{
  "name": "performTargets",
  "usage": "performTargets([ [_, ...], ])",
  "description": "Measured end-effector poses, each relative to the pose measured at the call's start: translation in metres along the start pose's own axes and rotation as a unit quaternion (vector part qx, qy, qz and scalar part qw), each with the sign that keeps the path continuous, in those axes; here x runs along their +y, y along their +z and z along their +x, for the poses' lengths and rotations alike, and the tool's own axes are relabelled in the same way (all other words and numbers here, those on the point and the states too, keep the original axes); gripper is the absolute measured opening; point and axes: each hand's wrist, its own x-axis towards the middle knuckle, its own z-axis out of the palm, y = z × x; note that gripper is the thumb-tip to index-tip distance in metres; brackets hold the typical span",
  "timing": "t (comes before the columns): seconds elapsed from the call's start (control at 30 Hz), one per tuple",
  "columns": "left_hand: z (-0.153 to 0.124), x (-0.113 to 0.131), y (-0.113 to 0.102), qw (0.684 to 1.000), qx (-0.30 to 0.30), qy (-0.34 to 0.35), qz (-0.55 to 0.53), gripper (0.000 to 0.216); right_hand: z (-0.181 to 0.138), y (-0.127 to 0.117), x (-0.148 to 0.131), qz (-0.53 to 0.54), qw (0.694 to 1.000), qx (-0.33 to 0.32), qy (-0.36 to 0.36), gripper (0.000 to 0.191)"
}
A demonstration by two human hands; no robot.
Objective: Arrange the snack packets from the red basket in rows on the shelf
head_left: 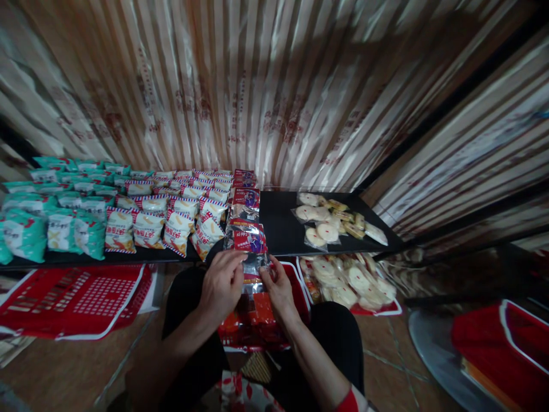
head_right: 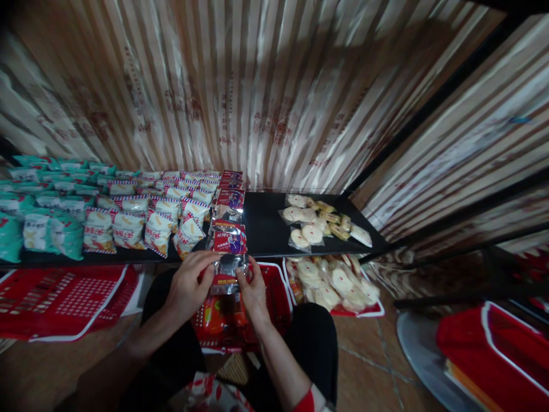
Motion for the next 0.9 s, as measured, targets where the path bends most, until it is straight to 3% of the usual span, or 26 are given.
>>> performTargets([
  [0.07, 0.029, -0.004, -0.003, 0.995, -0.020, 0.054, 0.076, 0.034, -0.001, 0.001, 0.000, -0.002, 1.000, 0.006, -0.006, 0.067],
  [0.17, 0.079, -0.014, 0.004, 0.974, -0.106, 0.095, 0.177, 0.039, -0.004, 0.003, 0.000, 0.005, 1.000, 0.004, 0.000, 0.061],
  [0.33, 0.135, -0.027, 0.029, 0.925, -0.258, 0.035, 0.278, 0.049, -0.006, 0.004, -0.001, 0.027, 1.000, 0.005, 0.011, 0.059],
  [0.5, 0.142, -0.024, 0.034, 0.899, -0.296, 0.052, 0.317, 0.056, -0.004, 0.003, -0.003, 0.031, 1.000, -0.003, 0.000, 0.063],
  [0.67, 0.137, -0.020, 0.028, 0.886, -0.270, 0.114, 0.360, 0.035, -0.001, 0.001, 0.002, 0.032, 0.999, -0.009, 0.000, 0.064],
  [0.9, 0.131, -0.028, 0.031, 0.868, -0.226, 0.199, 0.395, 0.031, 0.001, 0.000, 0.007, 0.019, 1.000, -0.019, -0.003, 0.064],
])
